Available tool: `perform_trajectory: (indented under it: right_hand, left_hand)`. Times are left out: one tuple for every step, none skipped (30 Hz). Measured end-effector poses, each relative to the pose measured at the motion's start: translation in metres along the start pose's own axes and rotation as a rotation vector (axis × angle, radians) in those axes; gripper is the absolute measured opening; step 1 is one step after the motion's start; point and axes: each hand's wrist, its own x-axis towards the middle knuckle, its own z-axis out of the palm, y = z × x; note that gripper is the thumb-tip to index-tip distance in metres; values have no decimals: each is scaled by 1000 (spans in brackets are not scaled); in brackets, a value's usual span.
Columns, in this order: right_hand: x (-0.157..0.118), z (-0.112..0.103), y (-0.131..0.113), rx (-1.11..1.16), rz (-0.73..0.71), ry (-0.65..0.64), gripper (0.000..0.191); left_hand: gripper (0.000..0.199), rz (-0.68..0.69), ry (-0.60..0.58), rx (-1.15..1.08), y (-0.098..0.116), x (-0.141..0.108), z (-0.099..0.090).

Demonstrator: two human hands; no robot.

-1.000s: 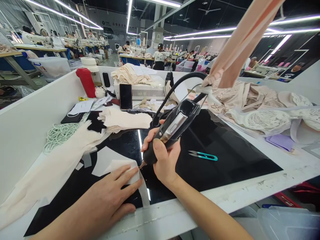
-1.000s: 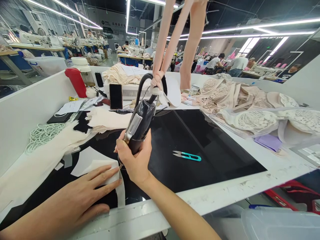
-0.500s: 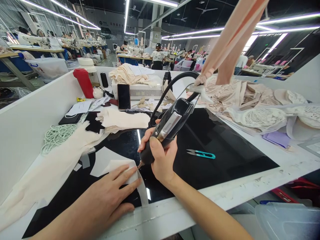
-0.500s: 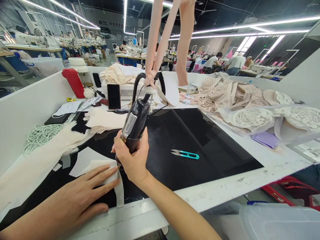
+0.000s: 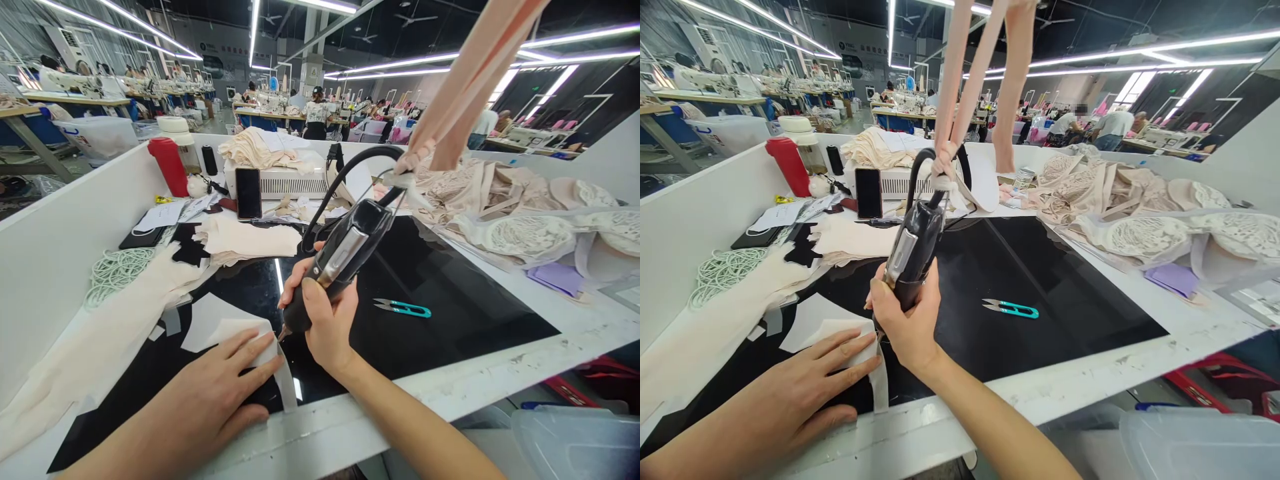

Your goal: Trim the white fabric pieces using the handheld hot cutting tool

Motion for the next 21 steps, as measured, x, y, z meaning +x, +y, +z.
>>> perform_trajectory:
  right_hand:
    - [0, 0, 0, -10, 0, 2, 29]
    - [1, 0, -1, -17, 1, 1, 29]
    - [1, -1, -1, -21, 1, -3, 30]
    - [3, -3, -1, -26, 3, -10, 30]
    - [5, -5, -1, -35, 5, -18, 31]
    - [8, -7, -1, -46, 4, -27, 31]
    - [12, -11, 0, -59, 0, -32, 32]
    - [16, -14, 0, -74, -9, -33, 32]
    - [21, -18, 1, -89, -21, -27, 32]
    - [27, -21, 1, -102, -34, -15, 32]
    - [32, -24, 0, -113, -43, 2, 31]
    - [37, -26, -2, -123, -47, 22, 31]
    - [40, -27, -5, -128, -45, 41, 30]
    - [42, -27, -10, -128, -37, 58, 29]
    - [42, -26, -16, -122, -25, 73, 29]
    - [40, -25, -22, -111, -13, 83, 30]
    - [37, -24, -29, -97, -4, 87, 32]
    - [32, -23, -35, -82, 4, 88, 34]
    - [26, -22, -40, -70, 8, 82, 37]
    - [19, -22, -45, -62, 14, 66, 40]
    - [13, -23, -48, -55, 23, 48, 43]
  left_hand:
    - [60, 6, 2, -18, -1, 1, -3]
    - [57, 11, 9, -40, -2, 2, -6]
    - [53, 13, 21, -61, -5, 3, -9]
    - [48, 10, 40, -75, -8, 3, -13]
    - [45, 1, 64, -79, -13, 2, -16]
    - [42, -16, 89, -73, -18, 1, -19]
    - [39, -35, 118, -60, -23, -1, -20]
    - [37, -52, 142, -48, -27, -4, -21]
    - [35, -65, 154, -38, -31, -7, -21]
    - [34, -74, 156, -28, -32, -10, -19]
    - [35, -79, 153, -14, -32, -12, -18]
    - [37, -87, 147, 7, -29, -14, -16]
    - [40, -93, 141, 30, -25, -15, -13]
    - [42, -100, 139, 49, -19, -14, -11]
    - [42, -107, 146, 62, -11, -13, -9]
    - [39, -114, 157, 60, -3, -11, -8]
    - [36, -119, 169, 44, 4, -9, -7]
    - [34, -124, 178, 17, 11, -7, -7]
    - [33, -132, 181, -17, 16, -4, -7]
    - [33, -146, 177, -54, 20, -2, -9]
    - [34, -157, 168, -90, 22, 1, -10]
